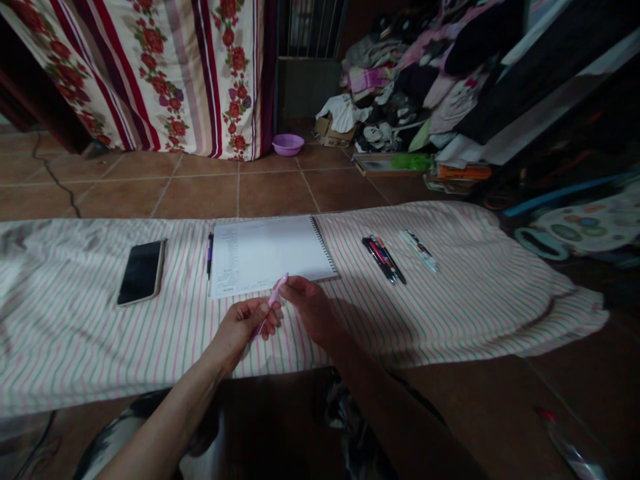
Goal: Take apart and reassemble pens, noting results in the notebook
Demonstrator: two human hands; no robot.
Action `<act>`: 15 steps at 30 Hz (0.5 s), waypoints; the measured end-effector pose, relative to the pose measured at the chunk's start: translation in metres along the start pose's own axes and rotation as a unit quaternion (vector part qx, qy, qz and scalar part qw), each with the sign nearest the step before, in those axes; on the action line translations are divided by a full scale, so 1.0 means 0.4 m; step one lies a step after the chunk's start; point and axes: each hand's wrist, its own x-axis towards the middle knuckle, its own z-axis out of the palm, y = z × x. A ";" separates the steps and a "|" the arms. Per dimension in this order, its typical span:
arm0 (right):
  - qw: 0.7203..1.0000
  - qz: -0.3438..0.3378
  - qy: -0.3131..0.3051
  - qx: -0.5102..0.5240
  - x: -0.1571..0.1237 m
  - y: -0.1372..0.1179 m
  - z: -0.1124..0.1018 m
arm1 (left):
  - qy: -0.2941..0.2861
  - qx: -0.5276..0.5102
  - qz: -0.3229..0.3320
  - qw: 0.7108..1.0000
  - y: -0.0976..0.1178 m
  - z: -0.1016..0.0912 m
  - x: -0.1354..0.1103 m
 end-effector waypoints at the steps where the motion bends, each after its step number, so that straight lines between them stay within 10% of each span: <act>1: 1.000 -0.001 0.003 -0.002 0.001 0.002 0.001 | -0.002 0.002 0.000 1.000 -0.001 0.000 0.000; 15: 1.000 0.000 0.007 0.016 0.006 -0.007 -0.007 | 0.003 -0.028 -0.019 0.999 -0.002 0.003 0.001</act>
